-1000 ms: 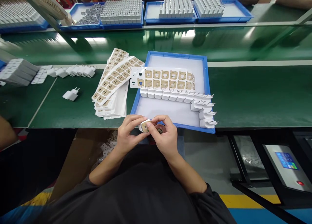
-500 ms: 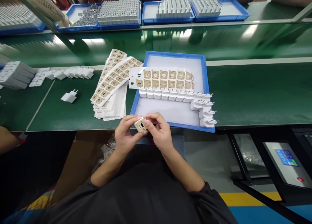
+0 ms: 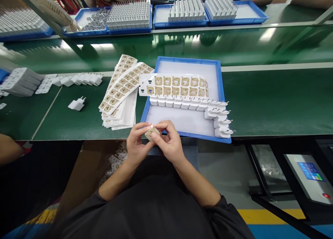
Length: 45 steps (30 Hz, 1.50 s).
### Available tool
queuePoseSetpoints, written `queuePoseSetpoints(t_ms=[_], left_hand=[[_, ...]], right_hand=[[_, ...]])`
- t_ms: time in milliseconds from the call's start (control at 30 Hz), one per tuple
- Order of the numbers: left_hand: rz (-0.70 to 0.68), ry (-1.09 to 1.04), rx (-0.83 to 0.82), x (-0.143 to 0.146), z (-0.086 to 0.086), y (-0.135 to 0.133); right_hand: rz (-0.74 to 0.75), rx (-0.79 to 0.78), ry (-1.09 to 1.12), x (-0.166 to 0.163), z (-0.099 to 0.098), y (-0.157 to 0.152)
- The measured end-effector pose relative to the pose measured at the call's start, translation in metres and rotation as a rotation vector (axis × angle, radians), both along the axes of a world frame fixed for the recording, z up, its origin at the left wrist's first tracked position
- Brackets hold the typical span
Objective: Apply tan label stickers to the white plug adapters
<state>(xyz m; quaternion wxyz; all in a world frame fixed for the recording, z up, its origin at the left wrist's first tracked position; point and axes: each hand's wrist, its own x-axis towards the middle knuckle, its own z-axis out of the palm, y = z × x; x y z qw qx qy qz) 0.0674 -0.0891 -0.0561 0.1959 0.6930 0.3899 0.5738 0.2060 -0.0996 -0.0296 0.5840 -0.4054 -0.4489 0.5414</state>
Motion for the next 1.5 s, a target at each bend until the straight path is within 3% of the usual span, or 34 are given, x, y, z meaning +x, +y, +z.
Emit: queuePoseSetpoints(t_ms=[133, 567, 733, 833, 967, 1100, 1167, 1267, 1400, 1500], left_hand=[[0.045, 0.07, 0.13, 0.004, 0.002, 0.0], [0.097, 0.168, 0.25, 0.004, -0.003, 0.001], [0.067, 0.107, 0.205, 0.001, 0.0, 0.002], [0.016, 0.078, 0.177, -0.001, 0.003, 0.001], [0.014, 0.083, 0.149, -0.003, 0.007, -0.001], [0.043, 0.065, -0.077, -0.014, 0.01, -0.004], [0.146, 0.019, -0.221, -0.027, 0.01, -0.003], [0.31, -0.119, -0.314, -0.059, 0.009, 0.001], [0.452, -0.295, -0.263, -0.113, 0.007, 0.015], [0.57, -0.289, -0.231, -0.156, 0.001, 0.04]], right_hand=[[-0.068, 0.019, -0.026, -0.006, 0.004, -0.002], [-0.09, -0.016, 0.054, -0.007, 0.001, -0.002], [0.018, -0.01, 0.059, 0.002, 0.0, -0.002], [0.034, 0.088, -0.119, 0.012, 0.003, 0.002], [-0.076, 0.326, -0.457, 0.019, 0.009, 0.007], [-0.195, 0.656, -0.624, 0.015, 0.008, 0.001], [-0.119, 0.702, -0.533, 0.008, 0.002, -0.006], [0.194, 0.496, -0.402, -0.02, -0.023, -0.013], [0.664, 0.045, -0.664, -0.094, -0.082, -0.014], [0.838, 0.051, -0.75, -0.146, -0.121, -0.016]])
